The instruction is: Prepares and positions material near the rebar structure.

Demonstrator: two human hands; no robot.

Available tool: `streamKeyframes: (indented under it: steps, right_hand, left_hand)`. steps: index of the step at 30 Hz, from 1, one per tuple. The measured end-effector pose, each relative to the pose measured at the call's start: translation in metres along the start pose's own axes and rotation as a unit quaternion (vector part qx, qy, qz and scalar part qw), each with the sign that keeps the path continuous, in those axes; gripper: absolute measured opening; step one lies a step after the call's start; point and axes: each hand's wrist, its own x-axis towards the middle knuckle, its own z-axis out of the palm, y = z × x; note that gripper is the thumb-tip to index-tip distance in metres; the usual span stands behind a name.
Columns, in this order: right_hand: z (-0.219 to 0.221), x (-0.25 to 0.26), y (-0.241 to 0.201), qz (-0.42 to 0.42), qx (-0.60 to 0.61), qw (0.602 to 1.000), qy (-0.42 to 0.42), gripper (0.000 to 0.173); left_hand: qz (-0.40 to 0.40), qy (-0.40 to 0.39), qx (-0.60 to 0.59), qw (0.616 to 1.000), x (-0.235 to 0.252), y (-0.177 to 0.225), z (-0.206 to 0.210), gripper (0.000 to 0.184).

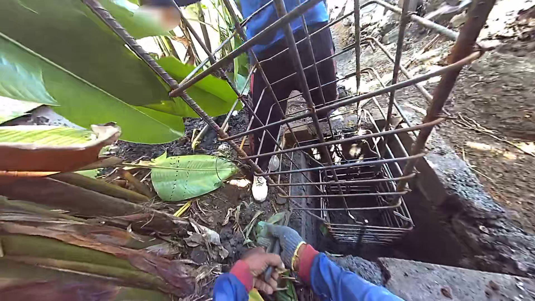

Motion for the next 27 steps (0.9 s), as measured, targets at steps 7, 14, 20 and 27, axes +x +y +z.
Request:
streamKeyframes:
  steps: [7,14,20,27]
  right_hand:
    - [0.009,-0.006,0.019,0.047,-0.048,0.997,-0.027,0.058]
    - [-0.021,-0.013,0.002,0.025,-0.064,0.995,-0.078,0.024]
    - [-0.027,-0.016,0.002,0.043,-0.081,0.995,-0.046,0.047]
    - [-0.013,0.011,0.007,-0.011,0.057,0.998,0.001,0.039]
  left_hand:
    - [0.029,0.425,0.499,0.755,-0.019,0.006,0.075,0.032]
    - [0.017,-0.032,-0.147,0.988,-0.001,-0.019,0.031,0.037]
    - [0.000,0.270,0.377,0.886,-0.016,0.005,0.050,0.055]
    - [0.017,0.199,0.211,0.957,-0.017,0.003,0.041,0.056]
